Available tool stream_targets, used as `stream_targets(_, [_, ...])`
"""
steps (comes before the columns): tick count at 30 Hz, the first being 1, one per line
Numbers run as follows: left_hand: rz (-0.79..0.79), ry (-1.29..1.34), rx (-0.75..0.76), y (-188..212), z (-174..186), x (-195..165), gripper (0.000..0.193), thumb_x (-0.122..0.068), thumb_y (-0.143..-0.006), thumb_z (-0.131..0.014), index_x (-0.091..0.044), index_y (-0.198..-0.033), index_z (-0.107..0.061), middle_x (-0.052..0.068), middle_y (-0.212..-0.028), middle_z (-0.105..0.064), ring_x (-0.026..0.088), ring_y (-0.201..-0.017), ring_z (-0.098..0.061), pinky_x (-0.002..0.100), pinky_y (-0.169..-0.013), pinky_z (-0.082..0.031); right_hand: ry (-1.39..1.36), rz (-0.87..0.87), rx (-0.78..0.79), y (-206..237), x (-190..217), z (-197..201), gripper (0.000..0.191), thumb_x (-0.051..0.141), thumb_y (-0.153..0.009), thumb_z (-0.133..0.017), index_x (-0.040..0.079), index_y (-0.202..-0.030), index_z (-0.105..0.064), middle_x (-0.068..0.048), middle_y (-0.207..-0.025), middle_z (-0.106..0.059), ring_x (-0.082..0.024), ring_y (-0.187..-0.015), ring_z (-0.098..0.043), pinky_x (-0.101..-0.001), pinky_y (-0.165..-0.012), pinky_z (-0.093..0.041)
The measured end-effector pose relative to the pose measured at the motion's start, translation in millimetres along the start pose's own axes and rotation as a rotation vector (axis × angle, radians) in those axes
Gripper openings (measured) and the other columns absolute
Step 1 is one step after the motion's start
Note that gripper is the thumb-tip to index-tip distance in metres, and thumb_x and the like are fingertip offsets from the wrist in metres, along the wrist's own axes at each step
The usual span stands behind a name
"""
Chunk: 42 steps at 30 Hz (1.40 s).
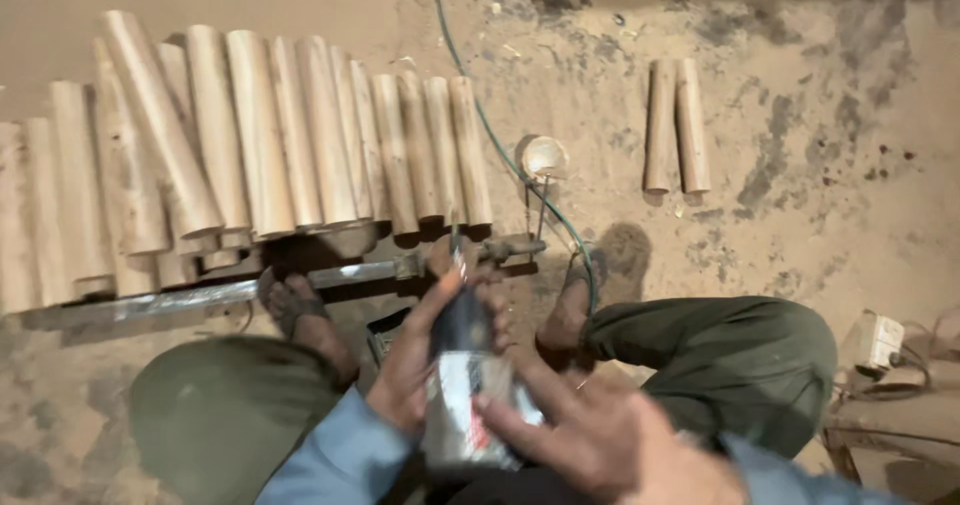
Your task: The person sits on the floor and uses a corded impact driver to drill holes into small cylindrical wooden pieces. They pick up each piece, drill a hole, and place it back among a larger group of similar pieces. The person also handles a small container of screws and a piece of sandpaper during the process.
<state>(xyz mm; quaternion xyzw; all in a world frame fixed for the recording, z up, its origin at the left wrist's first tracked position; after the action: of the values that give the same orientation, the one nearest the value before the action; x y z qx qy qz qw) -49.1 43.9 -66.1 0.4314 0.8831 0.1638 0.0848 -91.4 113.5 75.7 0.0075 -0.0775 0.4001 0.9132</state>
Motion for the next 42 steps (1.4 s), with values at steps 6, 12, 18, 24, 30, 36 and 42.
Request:
stream_targets(6, [0.028, -0.405, -0.191, 7.3, 68.4, 9.3, 0.062, -0.029, -0.081, -0.077, -0.008, -0.131, -0.048, 0.014, -0.088, -0.070, 0.027, -0.073, -0.070, 0.042, -0.065, -0.061, -0.769, -0.351, 0.089, 48.6, -144.6, -78.1, 0.037, 0.013, -0.084, -0.071, 0.006, -0.120, -0.074, -0.008, -0.096, -0.082, -0.015, -0.077, -0.080, -0.0276, -0.066, -0.066])
stream_targets(12, [-0.042, -0.581, 0.016, -13.0, 128.3, 26.6, 0.072, -0.028, -0.081, -0.084, 0.001, -0.132, -0.041, 0.021, -0.094, -0.071, 0.030, -0.085, -0.074, 0.045, -0.078, -0.062, -0.206, -0.638, 0.101, 38.8, -418.2, -228.4, 0.027, 0.014, -0.082, -0.075, 0.002, -0.105, -0.070, -0.021, -0.100, -0.070, -0.039, -0.084, -0.069, -0.0499, -0.074, -0.056])
stream_targets(18, [-0.033, -0.633, 0.185, -58.2, 233.6, 59.4, 0.077, -0.059, -0.089, -0.068, 0.006, -0.126, -0.052, 0.016, -0.106, -0.071, 0.026, -0.091, -0.078, 0.036, -0.085, -0.061, -0.100, -0.705, 0.253, 17.8, -497.1, -380.8, 0.030, 0.008, -0.080, -0.069, 0.008, -0.110, -0.071, -0.022, -0.109, -0.070, -0.042, -0.098, -0.068, -0.0511, -0.079, -0.056])
stream_targets(24, [-0.028, -0.947, 0.180, -67.6, 291.1, 67.9, 0.046, -0.034, -0.105, -0.067, 0.006, -0.127, -0.059, 0.015, -0.106, -0.072, 0.022, -0.099, -0.074, 0.033, -0.093, -0.056, -0.172, -0.772, 0.201, 5.9, -552.1, -394.4, 0.018, 0.007, -0.087, -0.064, 0.009, -0.101, -0.075, -0.020, -0.102, -0.074, -0.038, -0.095, -0.072, -0.0489, -0.082, -0.057])
stream_targets(30, [-0.017, -0.878, 0.108, -70.0, 264.6, 68.3, 0.053, -0.043, -0.103, -0.060, 0.004, -0.125, -0.062, 0.012, -0.095, -0.077, 0.018, -0.089, -0.076, 0.032, -0.085, -0.057, -0.118, -0.881, -0.059, 27.1, -573.0, -355.0, 0.011, 0.005, -0.088, -0.066, 0.001, -0.095, -0.074, -0.023, -0.091, -0.073, -0.040, -0.087, -0.072, -0.0492, -0.076, -0.057])
stream_targets(36, [-0.080, -0.806, 0.171, -68.8, 174.3, 36.8, 0.063, -0.051, -0.093, -0.066, 0.001, -0.127, -0.055, 0.012, -0.106, -0.070, 0.023, -0.094, -0.075, 0.038, -0.091, -0.057, -1.012, -1.382, -0.375, 116.4, -577.8, -367.4, 0.011, 0.004, -0.100, -0.063, -0.004, -0.105, -0.068, -0.018, -0.086, -0.073, -0.028, -0.073, -0.072, -0.0419, -0.070, -0.062])
stream_targets(42, [0.085, -0.706, -0.113, -44.1, 94.2, 32.3, 0.043, -0.037, -0.088, -0.074, -0.002, -0.108, -0.058, 0.012, -0.084, -0.070, 0.022, -0.077, -0.071, 0.043, -0.077, -0.059, -1.782, -1.150, -0.579, 153.8, -499.0, -276.1, 0.010, 0.001, -0.099, -0.060, 0.004, -0.108, -0.062, -0.011, -0.095, -0.067, -0.025, -0.086, -0.074, -0.0390, -0.080, -0.065])
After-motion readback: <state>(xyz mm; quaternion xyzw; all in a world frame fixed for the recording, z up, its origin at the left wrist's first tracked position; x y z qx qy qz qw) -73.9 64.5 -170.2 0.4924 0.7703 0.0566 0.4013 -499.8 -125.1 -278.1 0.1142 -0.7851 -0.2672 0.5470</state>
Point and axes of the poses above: each hand's wrist, its own y-axis away from the middle knuckle, its own z-axis out of the back of the hand, x = y × z, the point moved 10 cm from there along -y, towards the middle knuckle
